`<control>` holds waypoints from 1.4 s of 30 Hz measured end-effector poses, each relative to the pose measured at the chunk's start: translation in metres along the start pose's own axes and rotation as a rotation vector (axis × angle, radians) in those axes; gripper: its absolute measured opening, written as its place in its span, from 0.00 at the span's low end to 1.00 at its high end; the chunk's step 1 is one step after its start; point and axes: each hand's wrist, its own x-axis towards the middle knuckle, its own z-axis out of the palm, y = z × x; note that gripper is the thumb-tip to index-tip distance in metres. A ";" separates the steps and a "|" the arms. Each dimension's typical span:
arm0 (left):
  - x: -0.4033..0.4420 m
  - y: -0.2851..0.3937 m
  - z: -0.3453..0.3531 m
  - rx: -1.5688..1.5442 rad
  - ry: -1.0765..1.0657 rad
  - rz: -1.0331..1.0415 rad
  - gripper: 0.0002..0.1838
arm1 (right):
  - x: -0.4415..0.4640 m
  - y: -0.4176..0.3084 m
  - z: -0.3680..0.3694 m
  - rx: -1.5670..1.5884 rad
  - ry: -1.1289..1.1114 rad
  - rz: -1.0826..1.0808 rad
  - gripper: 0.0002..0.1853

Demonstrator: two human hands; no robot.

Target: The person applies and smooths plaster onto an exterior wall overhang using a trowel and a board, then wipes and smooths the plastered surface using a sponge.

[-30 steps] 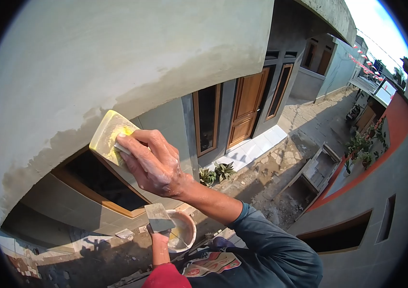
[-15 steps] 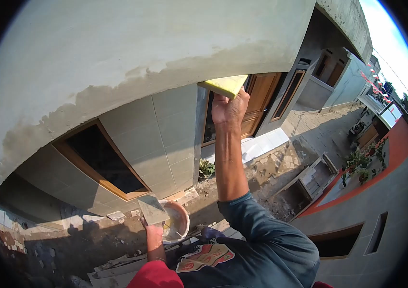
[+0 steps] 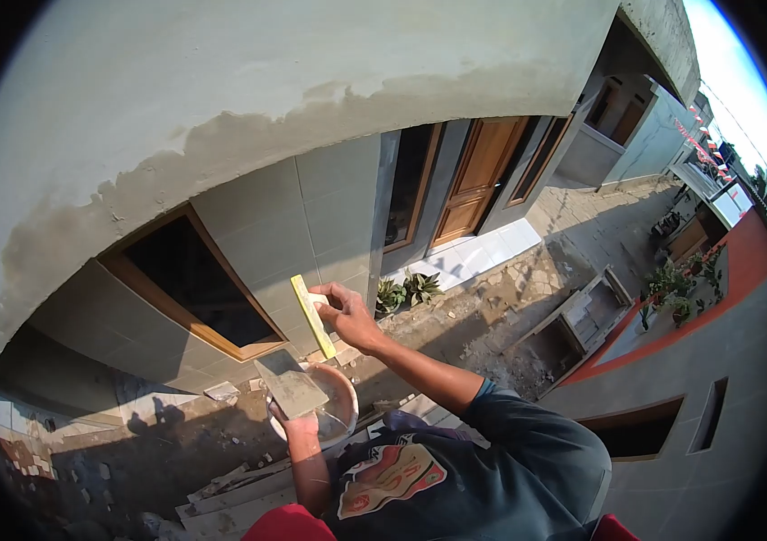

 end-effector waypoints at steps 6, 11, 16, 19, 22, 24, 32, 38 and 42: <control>-0.040 0.029 0.036 -0.040 -0.202 0.027 0.21 | -0.044 0.029 -0.034 -0.482 -0.259 0.189 0.15; -0.046 0.040 0.059 -0.061 -0.256 0.005 0.22 | -0.044 0.017 -0.062 -0.159 0.037 0.112 0.15; -0.038 0.033 0.055 -0.117 -0.289 0.000 0.20 | -0.033 -0.020 -0.080 -0.267 -0.096 0.100 0.16; -0.041 0.025 0.067 -0.076 -0.335 -0.002 0.19 | -0.029 0.024 -0.059 -0.688 -0.533 0.041 0.19; -0.046 0.022 0.077 0.049 -0.424 0.033 0.18 | -0.033 0.068 -0.020 -0.947 -0.820 0.073 0.21; -0.054 0.026 0.090 -0.033 -0.402 -0.078 0.17 | -0.036 0.113 -0.012 -1.130 -0.989 -0.211 0.27; -0.066 0.024 0.107 0.019 -0.443 -0.047 0.18 | -0.078 0.140 -0.014 -0.007 -0.583 -0.050 0.38; -0.058 0.012 0.106 -0.027 -0.464 0.035 0.17 | -0.052 0.126 -0.037 -0.859 -0.896 0.103 0.40; -0.065 0.024 0.116 -0.125 -0.408 0.047 0.19 | -0.029 0.036 -0.032 -0.698 -0.671 0.192 0.21</control>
